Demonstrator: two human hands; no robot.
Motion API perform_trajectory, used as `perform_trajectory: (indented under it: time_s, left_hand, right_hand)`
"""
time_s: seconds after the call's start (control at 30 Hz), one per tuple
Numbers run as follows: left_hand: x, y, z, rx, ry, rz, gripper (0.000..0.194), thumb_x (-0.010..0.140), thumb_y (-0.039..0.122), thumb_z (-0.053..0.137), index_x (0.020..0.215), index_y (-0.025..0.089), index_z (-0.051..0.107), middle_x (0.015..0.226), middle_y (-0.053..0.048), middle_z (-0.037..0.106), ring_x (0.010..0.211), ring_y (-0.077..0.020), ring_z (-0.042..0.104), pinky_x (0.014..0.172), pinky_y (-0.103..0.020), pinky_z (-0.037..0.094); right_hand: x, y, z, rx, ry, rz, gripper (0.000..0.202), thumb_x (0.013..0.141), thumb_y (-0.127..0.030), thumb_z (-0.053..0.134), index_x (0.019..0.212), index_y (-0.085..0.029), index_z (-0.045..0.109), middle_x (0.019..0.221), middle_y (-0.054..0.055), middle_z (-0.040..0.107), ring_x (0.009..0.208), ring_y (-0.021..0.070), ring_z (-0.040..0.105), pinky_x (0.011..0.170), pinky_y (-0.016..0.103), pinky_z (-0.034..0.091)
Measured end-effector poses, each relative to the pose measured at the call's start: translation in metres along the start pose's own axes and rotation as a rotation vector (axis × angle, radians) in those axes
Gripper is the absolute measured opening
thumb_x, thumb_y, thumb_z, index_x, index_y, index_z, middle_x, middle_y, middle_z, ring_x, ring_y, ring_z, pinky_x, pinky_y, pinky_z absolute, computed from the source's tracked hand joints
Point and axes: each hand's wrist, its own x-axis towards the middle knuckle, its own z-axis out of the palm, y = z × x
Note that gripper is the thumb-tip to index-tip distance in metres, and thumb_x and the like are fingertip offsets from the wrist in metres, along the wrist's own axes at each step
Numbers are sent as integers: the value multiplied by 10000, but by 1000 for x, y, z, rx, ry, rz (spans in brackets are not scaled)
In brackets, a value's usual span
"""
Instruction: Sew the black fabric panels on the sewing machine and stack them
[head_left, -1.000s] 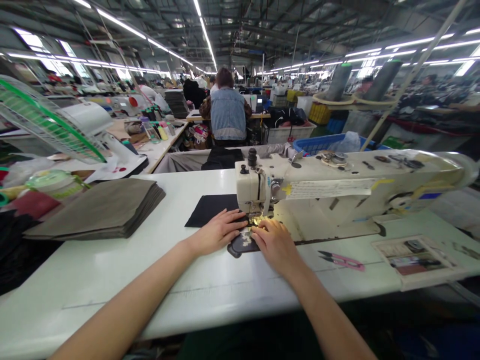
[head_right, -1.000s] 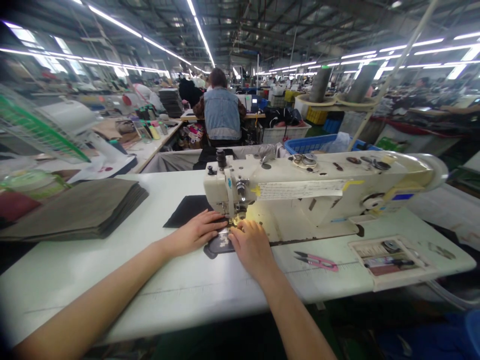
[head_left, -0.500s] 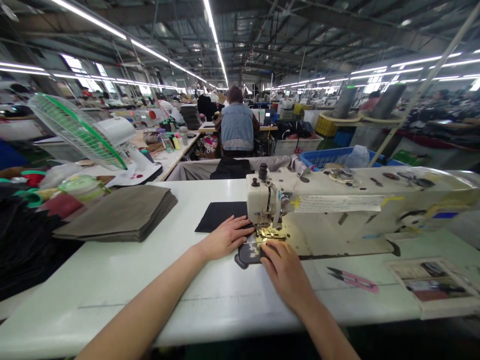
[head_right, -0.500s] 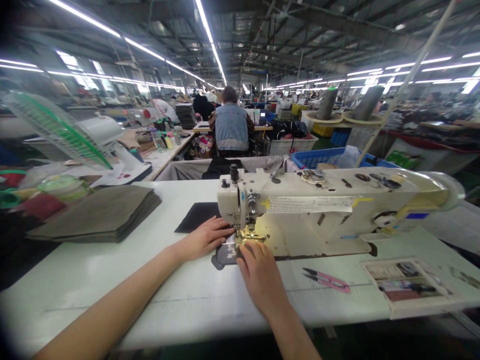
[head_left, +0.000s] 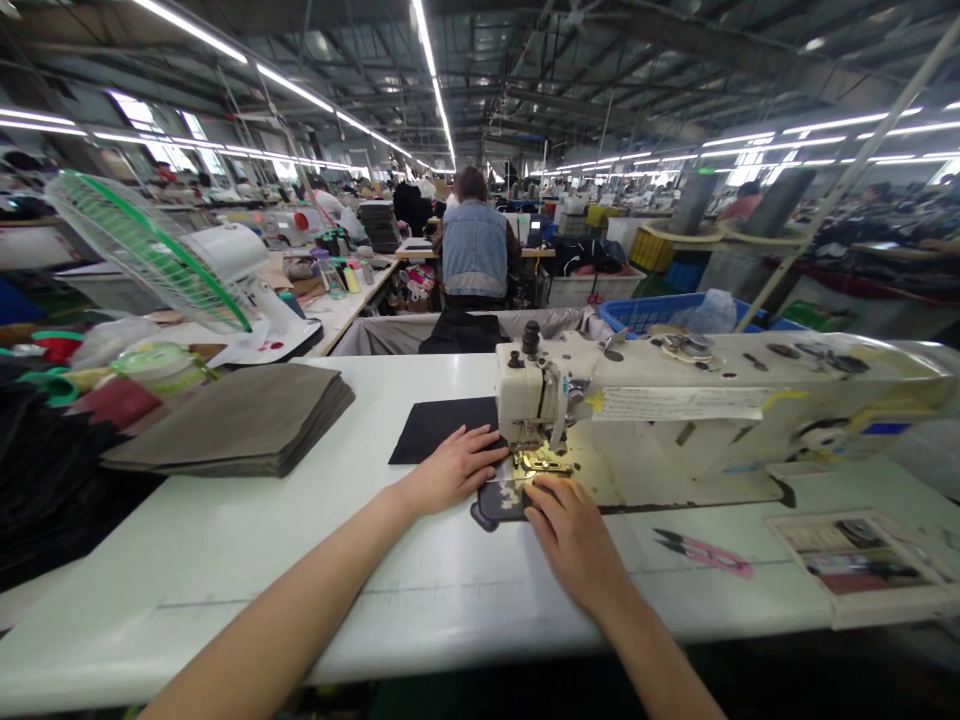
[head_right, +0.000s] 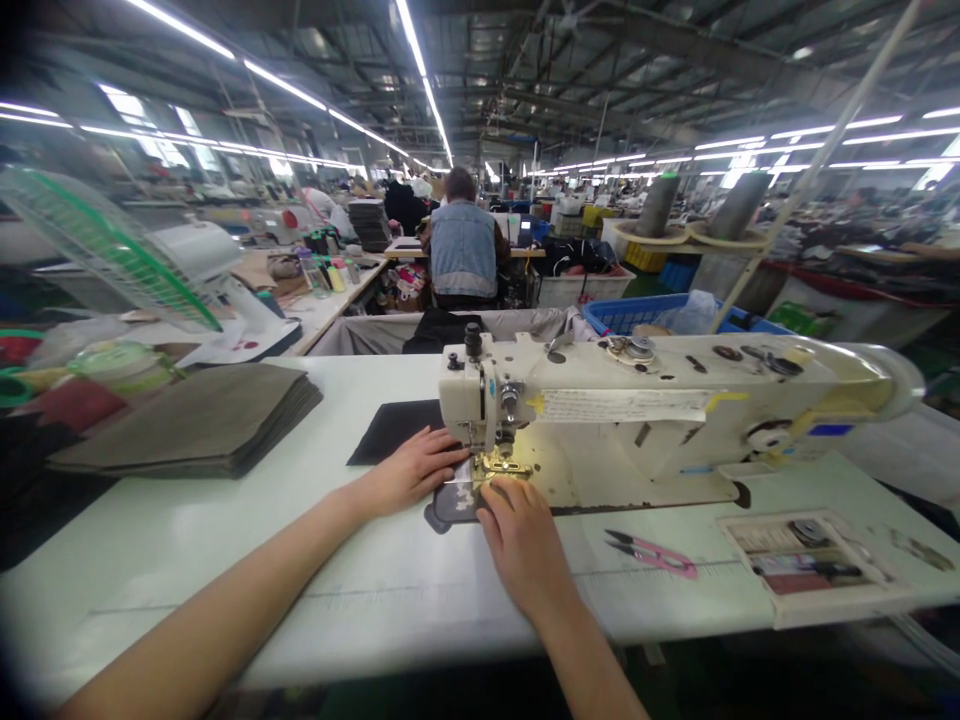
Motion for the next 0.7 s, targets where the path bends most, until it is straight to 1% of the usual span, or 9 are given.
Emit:
perform_trajectory:
  time_s: [0.13,0.2,0.27,0.33,0.4,0.5,0.53,0.6,0.7]
  left_hand:
    - [-13,9,-2,20,9,13,402,1031,306,442,1413,257,556,1545,-103,465,1451,-311,379,1168,-594,286]
    - [-21,19,-4,60,71,19,358,1016,286,470,1341,242,611,1488,-107,522,1388,-305,454,1139,-539,352]
    - [-27,27,-6,111,153,-58,309,999,265,487,1256,212,651,1338,-123,614,1230,-283,574,1045,-460,451]
    - [-30,33,-5,154,186,-201,287,981,269,509,1209,178,656,1198,-136,655,1083,-271,631,943,-417,507]
    - [-29,34,-3,184,160,-313,358,962,328,556,1264,147,621,1262,-172,629,1139,-307,611,962,-442,500]
    - [-29,27,-4,209,90,-407,572,947,420,592,1432,135,489,1507,-203,462,1366,-345,460,1106,-492,397]
    - [-31,23,-8,215,74,-438,586,954,415,584,1461,148,459,1534,-185,440,1392,-324,438,1133,-475,375]
    - [-38,11,-23,248,67,-524,479,983,344,541,1431,182,503,1486,-136,511,1355,-264,487,1131,-405,389]
    - [-64,-16,-60,335,105,-739,301,1001,184,450,1201,162,673,1258,-136,653,1214,-245,588,1033,-366,470]
  right_hand:
    - [-6,0,-3,9,18,20,208,984,-212,540,1146,-171,664,1167,115,658,1096,270,600,980,473,515]
    - [-7,0,-3,5,23,25,208,992,-221,525,1137,-167,664,1161,117,658,1088,270,602,973,473,516]
    - [-8,1,-3,3,27,14,213,997,-229,517,1142,-163,660,1162,118,657,1090,269,601,976,472,513]
    - [-7,3,-1,-1,29,-3,224,1000,-242,514,1157,-161,653,1171,119,656,1100,269,600,982,470,511]
    - [-8,5,1,-9,31,-24,243,1008,-266,501,1175,-165,645,1180,119,657,1107,271,601,981,472,509]
    - [-13,12,7,-19,53,-68,277,1026,-329,469,1193,-185,637,1193,115,662,1118,276,604,979,474,501]
    - [-15,15,9,-20,67,-85,288,1030,-352,462,1193,-190,635,1197,114,663,1119,277,607,981,474,496]
    - [-19,22,14,-27,92,-116,325,1026,-414,464,1186,-190,636,1197,115,666,1113,287,611,970,478,489]
    - [-21,30,21,-17,103,-157,367,1021,-473,450,1179,-200,637,1183,104,676,1092,286,624,965,474,479]
